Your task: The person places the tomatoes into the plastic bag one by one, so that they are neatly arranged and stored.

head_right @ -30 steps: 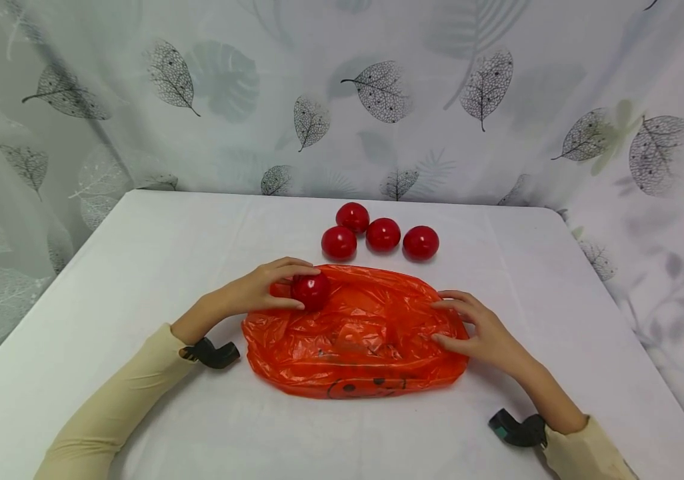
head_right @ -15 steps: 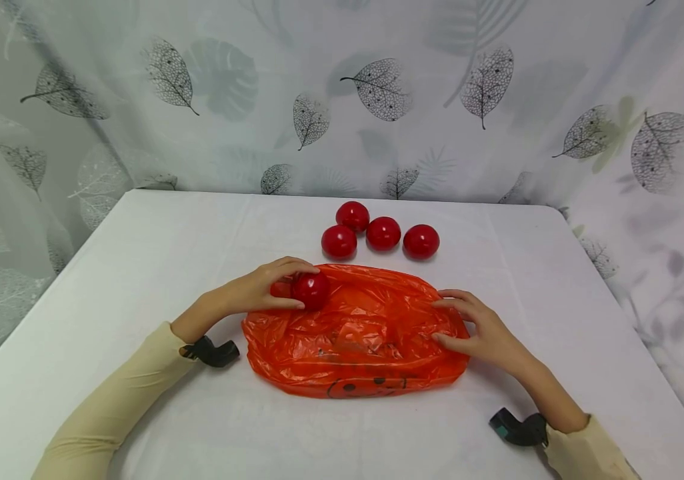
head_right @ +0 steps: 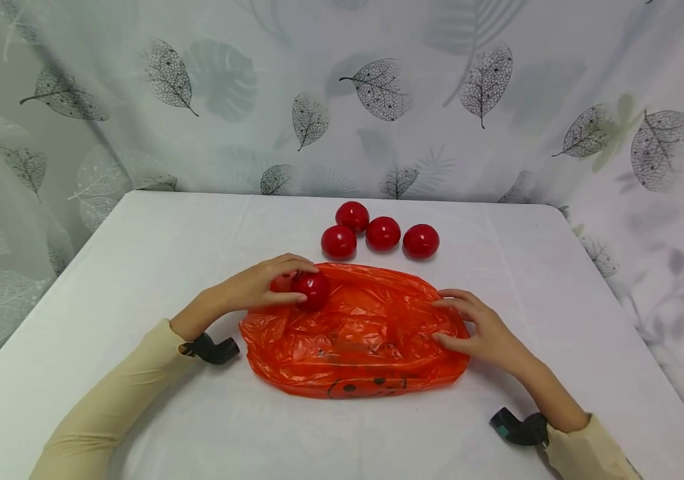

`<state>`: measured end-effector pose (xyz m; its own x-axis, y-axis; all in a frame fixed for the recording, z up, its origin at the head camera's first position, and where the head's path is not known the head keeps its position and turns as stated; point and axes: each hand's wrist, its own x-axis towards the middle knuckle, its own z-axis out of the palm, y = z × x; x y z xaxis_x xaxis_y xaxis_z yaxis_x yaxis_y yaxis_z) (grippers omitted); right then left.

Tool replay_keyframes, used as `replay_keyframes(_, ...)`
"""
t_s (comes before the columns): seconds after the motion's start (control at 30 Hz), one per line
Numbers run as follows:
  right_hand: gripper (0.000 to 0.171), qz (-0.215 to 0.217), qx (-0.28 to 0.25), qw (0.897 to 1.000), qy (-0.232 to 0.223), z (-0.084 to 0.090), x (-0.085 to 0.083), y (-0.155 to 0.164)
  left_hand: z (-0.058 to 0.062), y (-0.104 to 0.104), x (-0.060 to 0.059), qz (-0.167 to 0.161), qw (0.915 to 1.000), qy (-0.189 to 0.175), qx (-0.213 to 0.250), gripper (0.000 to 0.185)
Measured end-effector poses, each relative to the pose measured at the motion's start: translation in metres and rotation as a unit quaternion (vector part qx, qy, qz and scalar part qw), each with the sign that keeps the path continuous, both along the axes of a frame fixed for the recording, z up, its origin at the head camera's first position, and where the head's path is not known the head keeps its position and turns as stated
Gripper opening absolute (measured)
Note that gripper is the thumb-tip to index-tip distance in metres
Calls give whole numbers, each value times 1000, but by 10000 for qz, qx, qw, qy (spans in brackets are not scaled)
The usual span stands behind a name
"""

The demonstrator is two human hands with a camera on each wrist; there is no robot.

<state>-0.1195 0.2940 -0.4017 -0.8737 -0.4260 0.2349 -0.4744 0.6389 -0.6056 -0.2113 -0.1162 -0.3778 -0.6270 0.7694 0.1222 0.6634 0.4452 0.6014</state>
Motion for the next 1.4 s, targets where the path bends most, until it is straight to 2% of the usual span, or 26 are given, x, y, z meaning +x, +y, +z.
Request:
replay_keyframes(0.37, 52, -15, 23, 9999, -137, 2, 1, 0, 5, 1, -2, 11, 9981, 582, 196, 36)
replay_keyframes(0.57, 51, 9, 39, 10000, -53, 3, 0, 0, 11, 2, -5, -138, 9957, 811, 428, 29)
replay_keyframes(0.73, 51, 33, 71, 10000, -42, 3, -2, 1, 22, 4, -9, -195, 9935, 1009, 492, 27)
replay_keyframes(1.07, 49, -47, 22, 9998, -216, 0, 1, 1, 44, 12, -16, -351, 9920, 1117, 481, 32)
replay_keyframes(1.23, 48, -116, 79, 9999, -100, -2, 2, 3, 54, 21, -17, -461, 9894, 1313, 413, 33)
replay_keyframes(1.4, 49, 28, 18, 10000, 71, -2, -2, 2, 65, 31, -20, -663, 9835, 1594, 538, 32)
